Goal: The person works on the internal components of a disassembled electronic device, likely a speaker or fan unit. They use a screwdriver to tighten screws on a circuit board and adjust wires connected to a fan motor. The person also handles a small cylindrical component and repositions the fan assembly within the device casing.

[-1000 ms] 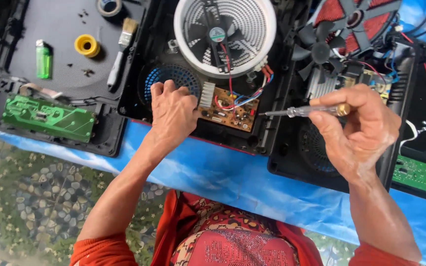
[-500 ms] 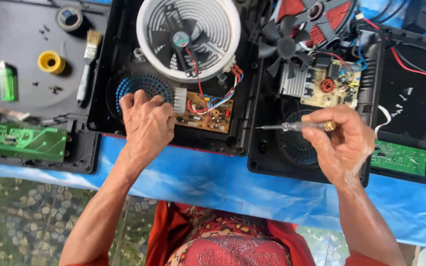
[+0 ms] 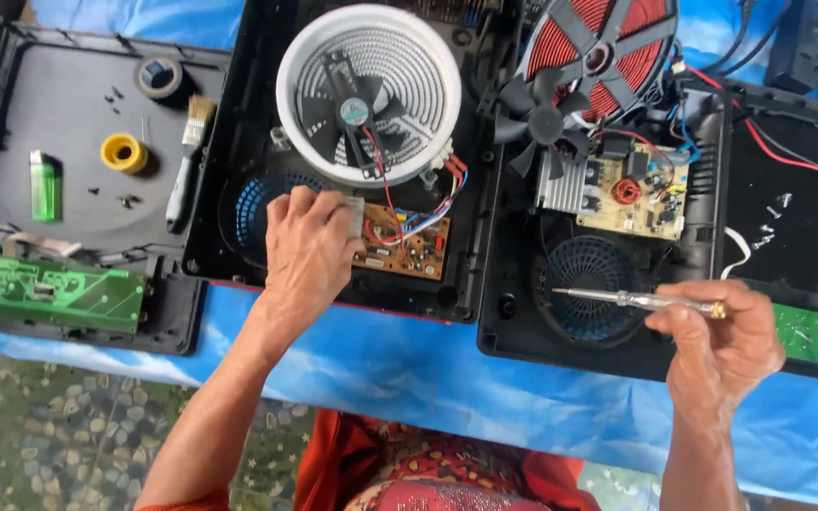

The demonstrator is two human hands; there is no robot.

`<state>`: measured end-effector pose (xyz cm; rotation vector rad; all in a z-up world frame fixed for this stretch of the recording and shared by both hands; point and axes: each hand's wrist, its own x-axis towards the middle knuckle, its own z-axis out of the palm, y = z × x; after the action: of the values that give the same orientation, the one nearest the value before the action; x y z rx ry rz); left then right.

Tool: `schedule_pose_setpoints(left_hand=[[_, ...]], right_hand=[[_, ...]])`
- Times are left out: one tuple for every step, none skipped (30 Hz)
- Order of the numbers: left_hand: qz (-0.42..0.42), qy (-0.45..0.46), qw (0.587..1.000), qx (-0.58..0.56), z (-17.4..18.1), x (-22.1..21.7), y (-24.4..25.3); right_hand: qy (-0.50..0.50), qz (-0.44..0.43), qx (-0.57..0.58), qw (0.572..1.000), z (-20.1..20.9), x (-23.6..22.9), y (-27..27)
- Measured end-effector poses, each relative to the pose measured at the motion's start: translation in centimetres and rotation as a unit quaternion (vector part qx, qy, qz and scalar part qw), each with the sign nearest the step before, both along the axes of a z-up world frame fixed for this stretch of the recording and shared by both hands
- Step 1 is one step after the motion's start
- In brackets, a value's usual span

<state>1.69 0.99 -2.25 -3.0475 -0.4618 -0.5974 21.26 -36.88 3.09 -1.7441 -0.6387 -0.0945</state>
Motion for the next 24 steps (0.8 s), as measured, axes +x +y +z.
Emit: schedule_pose_setpoints(left_hand=[[0.000,-0.002,1.000,0.000,0.0,0.2,0.1],[-0.002,-0.014,1.000,0.004,0.0,0.3,0.2],[0.000,-0.023,1.000,0.006,0.0,0.1,0.1],[0.004,-0.024,1.000,0.006,-0.3,0.2,-0.1],[0.017,-0.016,1.000,0.011,-0.4,0.3,-0.1],[0.030,-0.008,0.999,0.016,-0.7,0.4,-0.2],[0.032,-0.007,0.999,0.016,-0.3,0.4,-0.5],[0.033,-0.010,0.998,0.049,-0.1,0.4,-0.9],[0.033,-0.013,0.996,0.078,0.0,0.4,-1.4],[0.034,-0.012,0.996,0.076,0.1,-0.1,-1.3],[0.030,-0.014,0.998,0.062,0.2,-0.4,-1.1],[0.025,-0.017,0.998,0.049,0.4,-0.7,-0.9],[0.027,-0.016,0.998,0.047,0.7,-1.0,-1.3],[0.030,-0.038,0.998,0.030,1.1,-1.3,-1.7],[0.033,-0.061,0.997,0.016,1.7,-1.7,-1.7],[0.036,-0.060,0.997,0.019,1.7,-1.5,-2.7],[0.024,-0.081,0.996,0.006,1.8,-1.2,-3.4],[0.012,-0.103,0.995,-0.007,1.8,-0.9,-4.2],[0.019,-0.102,0.995,-0.003,1.6,0.2,-5.2],[0.025,-0.091,0.996,-0.003,1.4,1.4,-6.1],[0.034,-0.081,0.996,-0.004,1.1,2.6,-7.1],[0.045,-0.082,0.996,-0.001,1.0,3.1,-7.5],[0.046,-0.077,0.996,0.013,0.9,3.9,-7.9],[0.047,-0.072,0.996,0.027,0.9,4.8,-8.3]], right_hand=[[-0.002,0.000,0.000,1.000,-0.1,0.0,0.0],[0.007,-0.016,-0.007,1.000,-0.3,-0.1,-0.1],[0.019,-0.027,-0.016,0.999,-0.4,-0.2,0.0],[0.018,-0.023,-0.016,0.999,-0.5,-0.1,-0.3],[0.019,-0.022,-0.003,1.000,-0.7,-0.1,-0.4],[0.020,-0.020,0.011,1.000,-0.9,0.0,-0.5],[0.021,-0.019,0.010,1.000,-1.1,0.2,-0.7],[0.022,-0.021,0.016,0.999,-1.4,0.3,-0.8],[0.023,-0.023,0.019,0.999,-1.7,0.5,-1.1],[0.024,-0.022,0.016,0.999,-1.8,0.5,-1.4],[0.017,-0.028,0.028,0.999,-1.9,0.5,-1.5],[0.010,-0.033,0.040,0.999,-1.9,0.5,-1.7],[0.012,-0.031,0.039,0.999,-1.8,0.7,-2.1],[-0.010,-0.053,0.038,0.998,-1.6,0.9,-2.5],[-0.031,-0.073,0.042,0.996,-1.6,1.2,-2.5],[-0.029,-0.070,0.044,0.996,-2.0,1.9,-3.5],[0.014,-0.079,0.048,0.996,-2.4,2.5,-4.3],[0.058,-0.087,0.051,0.993,-2.8,3.1,-5.1],[0.059,-0.080,0.053,0.994,-3.0,3.3,-4.9],[0.070,-0.083,0.066,0.992,-3.2,3.4,-4.7],[0.080,-0.083,0.077,0.990,-3.3,3.8,-4.4],[0.081,-0.072,0.078,0.991,-3.7,3.7,-4.0],[0.082,-0.070,0.058,0.993,-3.9,3.6,-3.9],[0.082,-0.067,0.037,0.994,-4.2,3.6,-3.8]])
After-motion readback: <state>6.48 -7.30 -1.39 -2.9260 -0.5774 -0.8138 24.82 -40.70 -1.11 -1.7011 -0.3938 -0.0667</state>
